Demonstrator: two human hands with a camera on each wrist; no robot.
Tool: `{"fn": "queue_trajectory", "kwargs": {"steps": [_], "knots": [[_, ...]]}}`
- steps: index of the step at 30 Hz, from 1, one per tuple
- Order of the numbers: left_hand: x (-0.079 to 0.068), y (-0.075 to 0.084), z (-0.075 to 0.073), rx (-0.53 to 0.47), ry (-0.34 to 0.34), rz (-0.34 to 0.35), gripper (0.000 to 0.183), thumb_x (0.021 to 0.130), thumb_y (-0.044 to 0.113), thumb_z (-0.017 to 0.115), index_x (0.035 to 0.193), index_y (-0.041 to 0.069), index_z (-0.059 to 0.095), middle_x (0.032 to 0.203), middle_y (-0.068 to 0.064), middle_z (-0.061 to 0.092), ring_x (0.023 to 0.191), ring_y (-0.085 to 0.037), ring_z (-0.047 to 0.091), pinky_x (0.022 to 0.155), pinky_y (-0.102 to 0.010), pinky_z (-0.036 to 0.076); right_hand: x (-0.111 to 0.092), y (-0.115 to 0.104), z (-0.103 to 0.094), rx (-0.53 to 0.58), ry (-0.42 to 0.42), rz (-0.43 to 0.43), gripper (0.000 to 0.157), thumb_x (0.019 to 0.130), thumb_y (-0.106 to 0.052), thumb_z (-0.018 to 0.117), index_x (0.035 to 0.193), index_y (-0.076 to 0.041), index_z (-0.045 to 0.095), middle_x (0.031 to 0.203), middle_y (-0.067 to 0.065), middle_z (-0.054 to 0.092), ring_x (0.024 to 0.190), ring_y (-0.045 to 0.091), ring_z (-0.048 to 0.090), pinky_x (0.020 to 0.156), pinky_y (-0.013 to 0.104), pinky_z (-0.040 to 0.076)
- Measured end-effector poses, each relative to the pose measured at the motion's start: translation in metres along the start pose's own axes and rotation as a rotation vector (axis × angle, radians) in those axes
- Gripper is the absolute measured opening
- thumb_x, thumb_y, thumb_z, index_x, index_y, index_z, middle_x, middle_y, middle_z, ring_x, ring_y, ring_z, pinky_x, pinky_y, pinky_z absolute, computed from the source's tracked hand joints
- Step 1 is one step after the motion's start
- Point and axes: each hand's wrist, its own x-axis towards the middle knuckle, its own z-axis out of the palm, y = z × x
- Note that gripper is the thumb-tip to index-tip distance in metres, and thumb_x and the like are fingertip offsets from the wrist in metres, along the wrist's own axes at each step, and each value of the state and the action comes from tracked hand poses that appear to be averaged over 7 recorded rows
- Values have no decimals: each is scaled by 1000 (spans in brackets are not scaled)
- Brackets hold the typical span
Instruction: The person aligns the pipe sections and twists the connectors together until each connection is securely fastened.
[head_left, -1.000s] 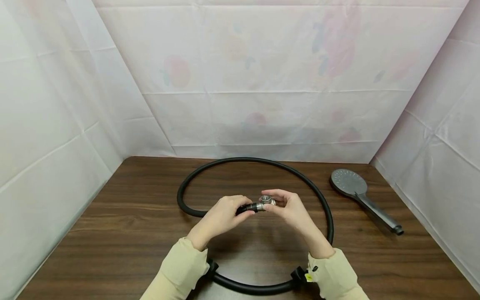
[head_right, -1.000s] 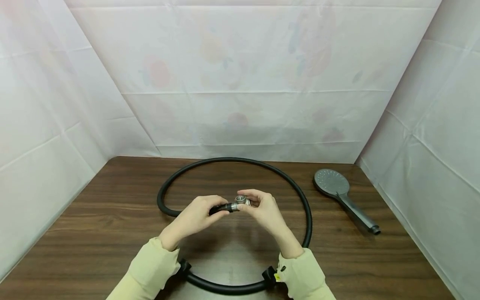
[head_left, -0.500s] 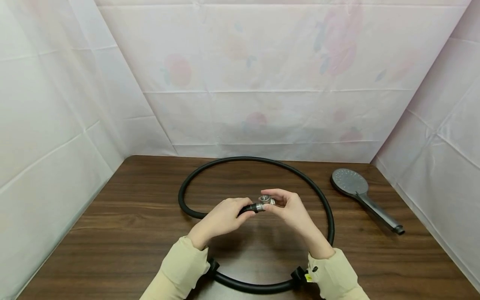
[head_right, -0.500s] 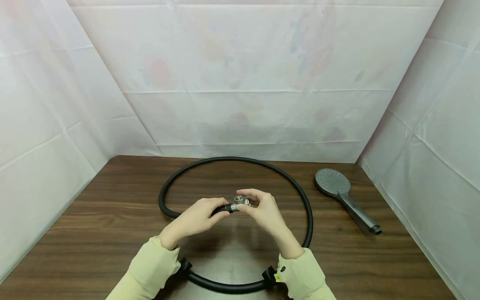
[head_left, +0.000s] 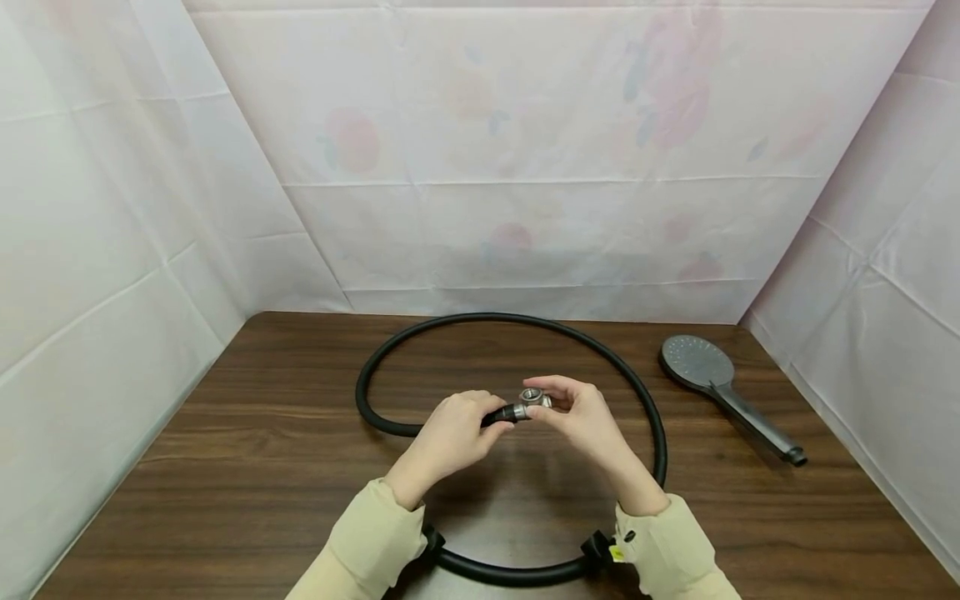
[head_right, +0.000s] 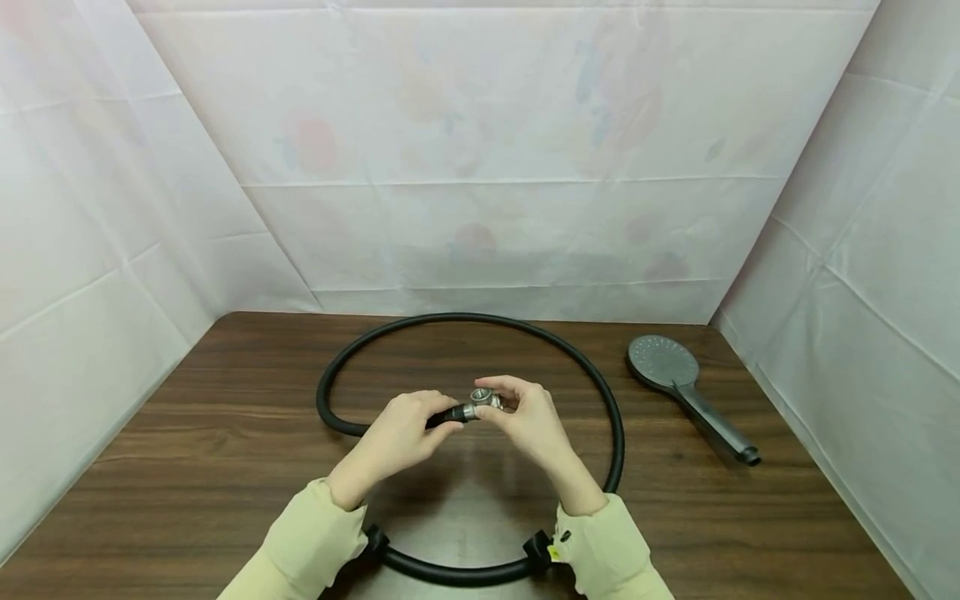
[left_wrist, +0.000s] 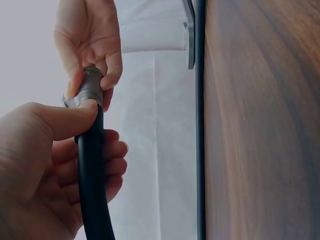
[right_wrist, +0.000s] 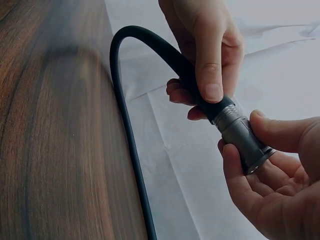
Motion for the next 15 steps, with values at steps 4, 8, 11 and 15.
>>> {"fn": "queue_trajectory", "kwargs": {"steps": [4,8,11,15], "knots": [[-1,2,2,44,29,-10,14,81,24,69,89,12,67,75,5,61,62,-6,51,57,-23,43,0,1,1,1,5,8,34,81,-12,69,113,-5,62,106,14,65,86,19,64,68,25,51],[-1,3,4,49,-2,-52,16,82,27,67,90,13,66,79,5,62,64,-7,51,58,-23,43,0,1,2,9,8,21,33,81,-10,68,114,-3,61,108,15,64,89,21,65,70,27,52],[-1,4,2,-24,-90,-124,16,85,28,64,92,13,63,81,5,60,63,-7,49,57,-23,41,1,3,3,18,-8,28,33,83,-10,66,114,-3,61,108,16,64,87,19,64,72,31,52],[0,3,-3,-190,-229,-236,16,88,29,59,94,14,60,75,6,55,56,-7,43,51,-22,35,2,4,3,21,-30,29,33,83,-9,66,114,-3,61,108,16,64,84,17,63,72,33,52]]}}
